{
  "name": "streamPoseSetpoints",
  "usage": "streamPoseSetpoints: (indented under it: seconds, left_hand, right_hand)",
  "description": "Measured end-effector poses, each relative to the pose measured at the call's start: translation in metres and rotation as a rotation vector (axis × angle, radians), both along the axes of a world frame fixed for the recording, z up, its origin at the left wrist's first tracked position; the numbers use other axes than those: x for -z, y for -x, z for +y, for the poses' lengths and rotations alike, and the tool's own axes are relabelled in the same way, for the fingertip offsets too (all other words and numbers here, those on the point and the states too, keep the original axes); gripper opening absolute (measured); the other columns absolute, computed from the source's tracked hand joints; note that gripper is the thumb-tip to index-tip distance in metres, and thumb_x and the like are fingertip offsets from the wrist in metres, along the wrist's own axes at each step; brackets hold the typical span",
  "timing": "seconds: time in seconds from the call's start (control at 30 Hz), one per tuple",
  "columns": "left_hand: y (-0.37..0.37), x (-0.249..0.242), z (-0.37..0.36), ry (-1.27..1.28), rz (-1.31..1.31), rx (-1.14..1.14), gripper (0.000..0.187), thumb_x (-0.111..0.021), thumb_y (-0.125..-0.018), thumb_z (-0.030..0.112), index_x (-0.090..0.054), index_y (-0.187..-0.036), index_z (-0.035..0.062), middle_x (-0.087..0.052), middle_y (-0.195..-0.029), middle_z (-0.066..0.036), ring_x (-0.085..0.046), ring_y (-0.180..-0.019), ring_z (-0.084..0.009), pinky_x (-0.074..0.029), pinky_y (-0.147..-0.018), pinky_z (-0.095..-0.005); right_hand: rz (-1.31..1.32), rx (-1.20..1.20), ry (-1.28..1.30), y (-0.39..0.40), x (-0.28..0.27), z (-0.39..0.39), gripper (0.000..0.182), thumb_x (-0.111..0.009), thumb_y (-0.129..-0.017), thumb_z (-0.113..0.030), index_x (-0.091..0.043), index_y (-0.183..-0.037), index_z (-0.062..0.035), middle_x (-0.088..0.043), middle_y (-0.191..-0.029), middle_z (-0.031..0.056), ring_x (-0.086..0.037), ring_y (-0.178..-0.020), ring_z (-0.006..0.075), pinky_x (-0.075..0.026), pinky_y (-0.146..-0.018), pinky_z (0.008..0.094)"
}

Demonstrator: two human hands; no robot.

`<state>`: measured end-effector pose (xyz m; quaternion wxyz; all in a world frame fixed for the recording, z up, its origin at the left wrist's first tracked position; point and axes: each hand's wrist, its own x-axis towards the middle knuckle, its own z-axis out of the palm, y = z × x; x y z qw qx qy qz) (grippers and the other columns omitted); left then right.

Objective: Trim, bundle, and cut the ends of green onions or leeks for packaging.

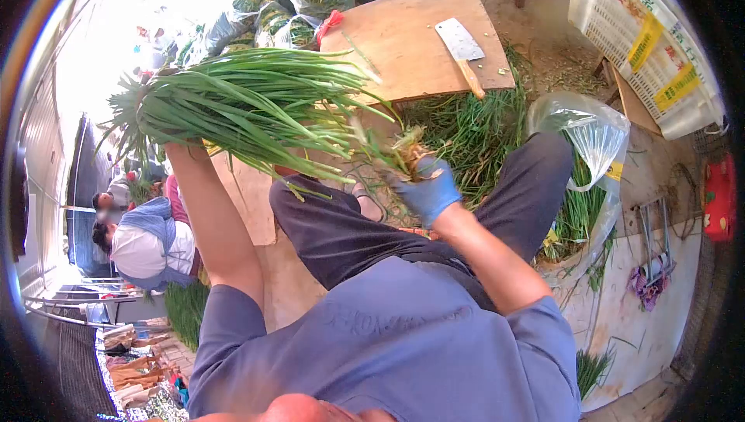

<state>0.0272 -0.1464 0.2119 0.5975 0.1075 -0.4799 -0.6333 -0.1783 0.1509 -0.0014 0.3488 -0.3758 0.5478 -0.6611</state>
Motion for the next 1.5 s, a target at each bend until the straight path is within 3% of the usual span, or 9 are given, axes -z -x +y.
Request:
streamPoseSetpoints:
  seconds: [0.4,0.83,0.93,1.0,1.1,1.17,1.23,1.3,1.5]
  left_hand:
    - [0.004,0.009,-0.001,-0.033,-0.043,0.357,0.048,-0.052,-0.086,0.027,-0.054,-0.124,-0.0034,-0.067,-0.101,-0.024,-0.067,-0.087,-0.0355,-0.057,-0.078,-0.0499]
    - [-0.029,0.006,-0.054,-0.099,-0.053,0.132,0.043,-0.053,-0.088,0.022,-0.053,-0.124,-0.0005,-0.065,-0.095,-0.019,-0.064,-0.084,-0.0310,-0.054,-0.079,-0.0464]
    - [-0.050,0.006,-0.089,0.131,-0.188,0.050,0.052,-0.048,-0.089,0.018,-0.042,-0.136,-0.0024,-0.060,-0.108,-0.021,-0.059,-0.097,-0.0318,-0.048,-0.089,-0.0477]
    - [-0.057,-0.002,-0.102,0.693,-0.833,-0.310,0.055,-0.045,-0.090,0.017,-0.037,-0.141,-0.0019,-0.056,-0.117,-0.022,-0.056,-0.105,-0.0326,-0.045,-0.094,-0.0482]
    - [-0.057,-0.018,-0.102,0.991,-1.036,-0.527,0.056,-0.043,-0.091,0.018,-0.036,-0.143,-0.0018,-0.054,-0.124,-0.023,-0.055,-0.110,-0.0334,-0.044,-0.098,-0.0487]
    - [-0.055,-0.026,-0.096,0.862,-0.925,-0.460,0.055,-0.044,-0.091,0.020,-0.038,-0.141,-0.0020,-0.054,-0.125,-0.024,-0.055,-0.111,-0.0339,-0.044,-0.098,-0.0488]
    - [-0.056,-0.028,-0.087,0.648,-0.787,-0.353,0.054,-0.044,-0.091,0.023,-0.041,-0.139,-0.0022,-0.055,-0.125,-0.024,-0.055,-0.112,-0.0345,-0.044,-0.098,-0.0488]
    - [-0.041,-0.032,-0.066,0.403,-0.583,-0.253,0.049,-0.045,-0.092,0.025,-0.046,-0.132,-0.0024,-0.057,-0.120,-0.023,-0.057,-0.107,-0.0343,-0.047,-0.094,-0.0474]
    - [0.009,-0.032,0.005,0.050,0.011,0.084,0.040,-0.039,-0.097,0.029,-0.060,-0.108,-0.0024,-0.066,-0.096,-0.022,-0.065,-0.080,-0.0340,-0.056,-0.073,-0.0454]
  right_hand:
    - [-0.946,-0.617,0.005,-0.005,-0.035,-0.127,0.022,-0.063,-0.094,-0.033,-0.061,-0.093,-0.0115,-0.054,-0.062,-0.0048,-0.042,-0.040,0.0062,-0.041,-0.041,0.0211]
    - [-0.949,0.027,0.226,0.104,0.038,0.034,0.023,-0.053,-0.100,-0.035,-0.052,-0.090,-0.0135,-0.044,-0.058,-0.0047,-0.034,-0.038,0.0051,-0.030,-0.036,0.0193]
    - [-0.415,0.063,-0.062,0.122,0.097,0.059,0.023,-0.055,-0.098,-0.033,-0.059,-0.092,-0.0113,-0.056,-0.065,0.0010,-0.052,-0.053,0.0113,-0.045,-0.051,0.0248]
    - [0.016,-0.071,-0.343,0.121,0.133,0.067,0.027,-0.058,-0.096,-0.035,-0.064,-0.097,-0.0089,-0.064,-0.072,0.0065,-0.062,-0.066,0.0164,-0.052,-0.063,0.0314]
    - [0.956,-0.651,-1.031,0.087,0.035,0.051,0.052,-0.063,-0.086,-0.049,-0.063,-0.119,-0.0088,-0.069,-0.106,0.0182,-0.067,-0.095,0.0330,-0.052,-0.084,0.0433]
    - [1.075,-0.383,-0.502,0.076,0.041,0.053,0.054,-0.062,-0.085,-0.052,-0.063,-0.120,-0.0101,-0.067,-0.111,0.0190,-0.066,-0.096,0.0366,-0.053,-0.084,0.0416]
    - [0.926,-0.242,-0.699,0.049,-0.029,0.026,0.055,-0.071,-0.082,-0.044,-0.061,-0.123,-0.0085,-0.065,-0.116,0.0185,-0.065,-0.104,0.0334,-0.052,-0.088,0.0379]
    - [0.587,0.050,-0.162,0.026,-0.031,0.008,0.053,-0.068,-0.087,-0.043,-0.060,-0.125,-0.0057,-0.067,-0.114,0.0153,-0.066,-0.102,0.0264,-0.051,-0.088,0.0349]
    - [-0.564,-0.293,-0.059,-0.008,-0.067,-0.095,0.034,-0.062,-0.092,-0.038,-0.067,-0.106,-0.0074,-0.070,-0.092,0.0112,-0.067,-0.078,0.0218,-0.054,-0.067,0.0348]
